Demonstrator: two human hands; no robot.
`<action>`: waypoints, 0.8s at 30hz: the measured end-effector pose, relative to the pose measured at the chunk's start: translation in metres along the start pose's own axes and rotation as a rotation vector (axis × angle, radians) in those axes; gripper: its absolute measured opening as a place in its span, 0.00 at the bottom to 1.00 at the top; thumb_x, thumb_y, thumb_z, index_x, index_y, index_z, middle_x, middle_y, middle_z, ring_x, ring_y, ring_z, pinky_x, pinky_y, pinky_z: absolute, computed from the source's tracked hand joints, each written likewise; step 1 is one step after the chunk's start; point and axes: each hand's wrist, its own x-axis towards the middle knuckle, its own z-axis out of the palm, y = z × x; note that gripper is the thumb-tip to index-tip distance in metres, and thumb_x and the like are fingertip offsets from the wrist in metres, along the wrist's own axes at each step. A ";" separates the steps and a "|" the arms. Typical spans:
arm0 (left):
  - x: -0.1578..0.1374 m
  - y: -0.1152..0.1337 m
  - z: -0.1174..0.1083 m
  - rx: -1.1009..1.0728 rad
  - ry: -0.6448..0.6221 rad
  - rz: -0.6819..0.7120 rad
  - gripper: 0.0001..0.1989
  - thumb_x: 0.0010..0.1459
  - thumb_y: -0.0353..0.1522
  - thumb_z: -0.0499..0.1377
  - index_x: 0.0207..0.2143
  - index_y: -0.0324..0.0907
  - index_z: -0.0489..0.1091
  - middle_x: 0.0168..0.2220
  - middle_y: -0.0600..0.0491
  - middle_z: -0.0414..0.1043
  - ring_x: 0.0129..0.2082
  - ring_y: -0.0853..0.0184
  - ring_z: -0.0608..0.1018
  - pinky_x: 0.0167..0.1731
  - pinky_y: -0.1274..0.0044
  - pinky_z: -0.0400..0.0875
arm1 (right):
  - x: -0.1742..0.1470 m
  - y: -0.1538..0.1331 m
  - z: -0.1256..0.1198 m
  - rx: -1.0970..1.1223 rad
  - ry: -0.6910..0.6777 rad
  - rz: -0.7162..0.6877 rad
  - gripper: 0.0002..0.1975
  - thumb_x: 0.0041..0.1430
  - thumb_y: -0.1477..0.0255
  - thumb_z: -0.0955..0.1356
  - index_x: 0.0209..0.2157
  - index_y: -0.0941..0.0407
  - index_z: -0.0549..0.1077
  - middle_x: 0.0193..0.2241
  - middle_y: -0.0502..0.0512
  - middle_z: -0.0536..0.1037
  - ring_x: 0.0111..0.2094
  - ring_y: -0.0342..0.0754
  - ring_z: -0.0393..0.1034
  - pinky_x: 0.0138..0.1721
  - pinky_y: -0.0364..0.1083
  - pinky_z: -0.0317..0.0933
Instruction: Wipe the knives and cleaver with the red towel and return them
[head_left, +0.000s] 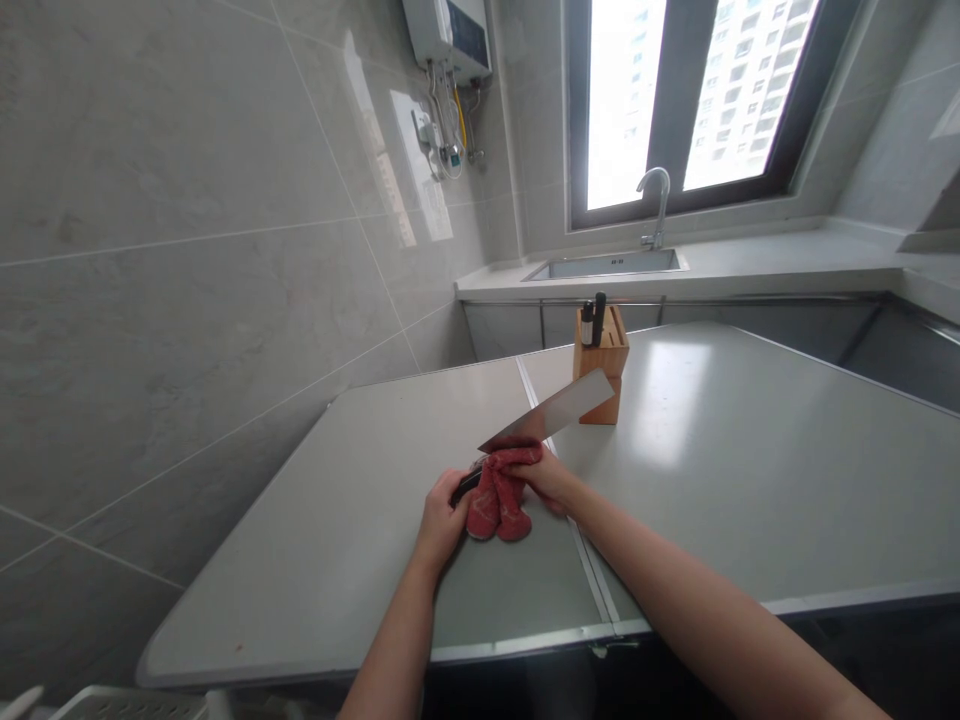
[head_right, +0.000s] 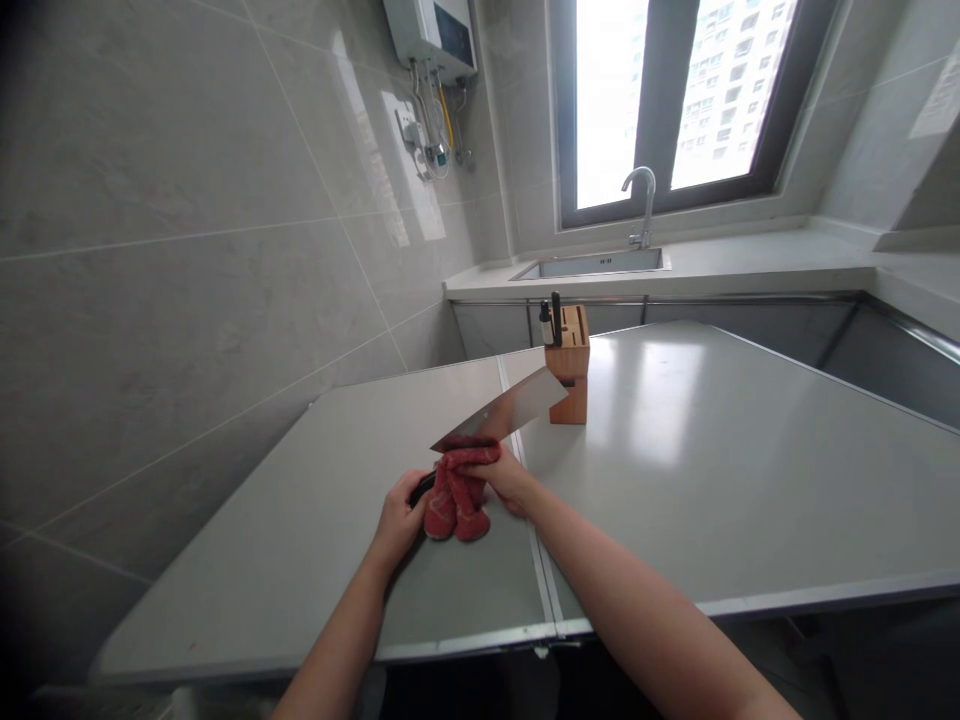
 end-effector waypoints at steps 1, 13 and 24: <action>0.000 0.000 0.000 0.003 0.005 -0.002 0.10 0.58 0.37 0.55 0.36 0.41 0.73 0.33 0.51 0.71 0.34 0.64 0.72 0.37 0.75 0.65 | 0.000 -0.001 0.000 0.015 -0.007 0.002 0.21 0.40 0.72 0.76 0.41 0.57 0.77 0.39 0.58 0.81 0.43 0.54 0.75 0.50 0.52 0.65; 0.000 -0.013 -0.001 0.000 0.052 -0.012 0.13 0.57 0.39 0.56 0.38 0.40 0.72 0.35 0.51 0.72 0.37 0.62 0.73 0.39 0.74 0.65 | 0.001 -0.005 -0.004 0.119 -0.032 0.013 0.23 0.37 0.73 0.78 0.39 0.57 0.76 0.41 0.57 0.80 0.44 0.54 0.74 0.53 0.52 0.62; -0.001 -0.010 -0.002 -0.004 0.053 -0.046 0.14 0.58 0.40 0.56 0.38 0.39 0.72 0.34 0.51 0.73 0.36 0.62 0.74 0.38 0.75 0.66 | 0.003 -0.004 -0.012 0.008 -0.079 0.054 0.24 0.34 0.75 0.78 0.39 0.55 0.77 0.37 0.54 0.81 0.43 0.54 0.74 0.52 0.54 0.62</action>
